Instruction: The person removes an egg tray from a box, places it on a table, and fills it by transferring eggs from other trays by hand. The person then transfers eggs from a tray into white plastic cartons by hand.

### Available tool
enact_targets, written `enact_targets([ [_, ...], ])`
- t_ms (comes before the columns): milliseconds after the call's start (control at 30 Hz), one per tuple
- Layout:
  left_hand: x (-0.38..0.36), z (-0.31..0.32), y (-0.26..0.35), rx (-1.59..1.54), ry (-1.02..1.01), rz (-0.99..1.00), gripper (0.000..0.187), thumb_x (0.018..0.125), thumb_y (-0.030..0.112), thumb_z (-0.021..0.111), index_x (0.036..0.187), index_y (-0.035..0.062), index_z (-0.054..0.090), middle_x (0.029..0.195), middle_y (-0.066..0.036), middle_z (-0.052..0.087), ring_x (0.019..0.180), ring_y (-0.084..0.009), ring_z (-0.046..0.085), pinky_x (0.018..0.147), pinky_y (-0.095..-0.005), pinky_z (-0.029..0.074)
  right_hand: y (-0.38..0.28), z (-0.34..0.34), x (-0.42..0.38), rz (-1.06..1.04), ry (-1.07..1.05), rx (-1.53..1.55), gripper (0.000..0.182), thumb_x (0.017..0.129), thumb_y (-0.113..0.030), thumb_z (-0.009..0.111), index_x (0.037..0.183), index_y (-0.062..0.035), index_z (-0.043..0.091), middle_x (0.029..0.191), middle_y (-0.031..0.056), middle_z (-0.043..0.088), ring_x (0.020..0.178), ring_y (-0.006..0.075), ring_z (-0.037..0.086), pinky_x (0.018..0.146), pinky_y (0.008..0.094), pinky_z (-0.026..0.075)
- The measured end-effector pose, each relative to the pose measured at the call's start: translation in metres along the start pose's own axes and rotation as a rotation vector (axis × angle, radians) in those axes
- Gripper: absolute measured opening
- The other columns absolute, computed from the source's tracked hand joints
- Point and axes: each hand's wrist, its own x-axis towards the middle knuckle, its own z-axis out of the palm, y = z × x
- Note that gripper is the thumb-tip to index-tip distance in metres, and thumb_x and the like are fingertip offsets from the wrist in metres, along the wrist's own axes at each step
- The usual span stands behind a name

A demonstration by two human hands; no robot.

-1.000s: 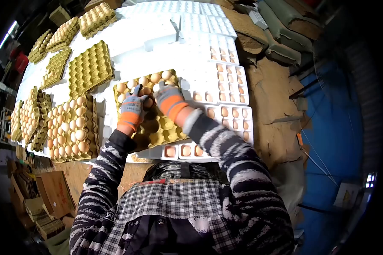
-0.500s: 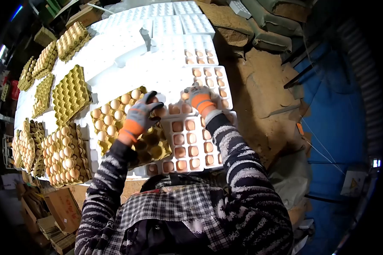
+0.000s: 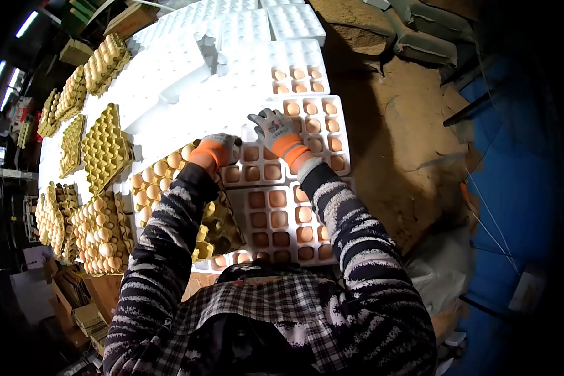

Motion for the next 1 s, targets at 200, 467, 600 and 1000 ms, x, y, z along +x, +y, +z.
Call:
enact_targets([
  [200,0.059,0.033,-0.011,-0.184,0.387,-0.066,0.036,0.084,0.022,0.068,0.119,0.0153,0.063,0.125,-0.017,0.058,0.114,-0.0414,0.058,0.092,-0.0481,0.051,0.025,0.032,-0.007,-0.033,0.094,0.189,0.039,0.091,-0.022,0.062,0.129,-0.0157,0.063,0.133,0.0119,0.057,0.124,0.0333,0.053,0.105,0.0471,0.041],
  [467,-0.091,0.016,-0.009,-0.604,0.774,0.131,0.045,0.088,0.011,0.064,0.132,0.0161,0.061,0.131,-0.014,0.061,0.119,-0.0336,0.059,0.101,-0.0418,0.047,-0.044,-0.001,-0.026,-0.131,0.161,0.3,0.044,0.084,-0.01,0.067,0.127,-0.0159,0.064,0.127,0.0127,0.06,0.117,0.0318,0.058,0.1,0.0434,0.048],
  [600,-0.215,0.025,-0.066,-0.46,0.691,-0.105,0.043,0.083,0.011,0.07,0.125,0.0161,0.066,0.124,-0.011,0.065,0.114,-0.034,0.06,0.098,-0.0417,0.049,-0.072,0.043,-0.011,-0.298,-0.185,-0.135,0.048,0.089,-0.028,0.062,0.134,-0.0149,0.057,0.133,0.0157,0.058,0.122,0.0339,0.055,0.102,0.0431,0.047],
  [1000,-0.28,0.102,-0.147,-0.869,0.922,-0.225,0.043,0.079,-0.001,0.065,0.121,0.0103,0.059,0.113,-0.007,0.062,0.104,-0.0235,0.062,0.091,-0.0365,0.05,-0.144,0.0,0.036,-0.022,-0.201,-0.246,0.041,0.091,-0.032,0.06,0.129,-0.0189,0.064,0.127,0.0133,0.062,0.116,0.0324,0.059,0.101,0.0413,0.048],
])
